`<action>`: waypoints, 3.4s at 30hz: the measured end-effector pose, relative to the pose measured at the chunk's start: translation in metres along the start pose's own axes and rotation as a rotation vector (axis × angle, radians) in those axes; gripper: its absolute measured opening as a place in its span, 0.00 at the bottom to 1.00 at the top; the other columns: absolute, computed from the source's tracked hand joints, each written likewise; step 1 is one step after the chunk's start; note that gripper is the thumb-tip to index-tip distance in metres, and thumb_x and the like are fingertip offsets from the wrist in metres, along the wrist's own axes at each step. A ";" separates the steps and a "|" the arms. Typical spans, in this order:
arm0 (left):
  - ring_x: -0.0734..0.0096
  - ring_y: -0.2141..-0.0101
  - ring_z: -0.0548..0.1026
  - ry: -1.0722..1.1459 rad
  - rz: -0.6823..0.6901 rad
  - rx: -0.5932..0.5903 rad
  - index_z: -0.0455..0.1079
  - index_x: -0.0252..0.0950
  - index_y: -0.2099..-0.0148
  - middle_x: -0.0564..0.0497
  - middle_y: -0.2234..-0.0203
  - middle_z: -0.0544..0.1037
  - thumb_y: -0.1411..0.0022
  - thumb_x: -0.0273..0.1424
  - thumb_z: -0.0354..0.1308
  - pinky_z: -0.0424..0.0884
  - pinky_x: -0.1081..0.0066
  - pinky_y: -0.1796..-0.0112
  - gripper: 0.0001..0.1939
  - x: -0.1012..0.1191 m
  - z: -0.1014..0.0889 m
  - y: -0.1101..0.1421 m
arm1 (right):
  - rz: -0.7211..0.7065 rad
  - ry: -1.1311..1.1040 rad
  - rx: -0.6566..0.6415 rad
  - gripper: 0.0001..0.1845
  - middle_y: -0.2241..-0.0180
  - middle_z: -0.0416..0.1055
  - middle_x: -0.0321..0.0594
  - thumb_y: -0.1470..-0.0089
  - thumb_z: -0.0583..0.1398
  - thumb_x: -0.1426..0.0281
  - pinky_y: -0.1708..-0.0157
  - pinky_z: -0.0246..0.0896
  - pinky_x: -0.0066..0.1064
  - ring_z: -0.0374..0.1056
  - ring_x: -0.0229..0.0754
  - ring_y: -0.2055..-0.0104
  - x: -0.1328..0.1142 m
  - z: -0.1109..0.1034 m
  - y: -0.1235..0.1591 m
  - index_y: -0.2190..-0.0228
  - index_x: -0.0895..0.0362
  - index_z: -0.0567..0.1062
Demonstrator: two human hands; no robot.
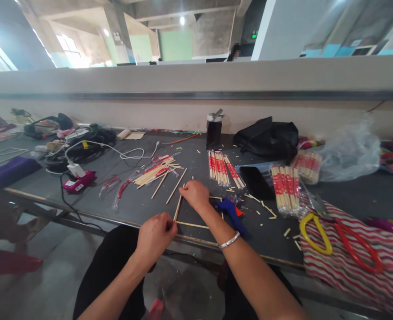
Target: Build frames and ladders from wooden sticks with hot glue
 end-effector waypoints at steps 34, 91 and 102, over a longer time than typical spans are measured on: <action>0.64 0.67 0.76 -0.114 -0.059 -0.061 0.71 0.36 0.66 0.47 0.70 0.78 0.42 0.33 0.49 0.62 0.71 0.70 0.10 0.010 -0.002 -0.009 | -0.004 -0.018 -0.020 0.17 0.72 0.78 0.40 0.48 0.55 0.56 0.72 0.56 0.26 0.73 0.41 0.67 0.001 0.002 -0.002 0.75 0.52 0.80; 0.65 0.65 0.76 -0.063 0.021 -0.054 0.67 0.36 0.65 0.47 0.70 0.77 0.40 0.30 0.48 0.63 0.71 0.67 0.07 0.013 -0.004 0.001 | -0.352 -0.177 -0.139 0.06 0.68 0.72 0.36 0.46 0.58 0.72 0.62 0.53 0.28 0.65 0.39 0.63 -0.016 -0.005 0.102 0.69 0.53 0.77; 0.65 0.64 0.76 -0.034 0.022 -0.090 0.67 0.36 0.64 0.48 0.69 0.77 0.40 0.30 0.50 0.62 0.71 0.66 0.06 0.012 -0.001 0.003 | -0.354 -0.200 -0.157 0.07 0.67 0.73 0.36 0.47 0.58 0.72 0.61 0.54 0.28 0.65 0.38 0.62 -0.016 -0.004 0.101 0.68 0.51 0.77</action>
Point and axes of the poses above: each hand's wrist, its own y-axis away from the middle knuckle, its own z-axis out of the palm, x = y × z, the point moved 9 cm from there along -y, towards the middle knuckle
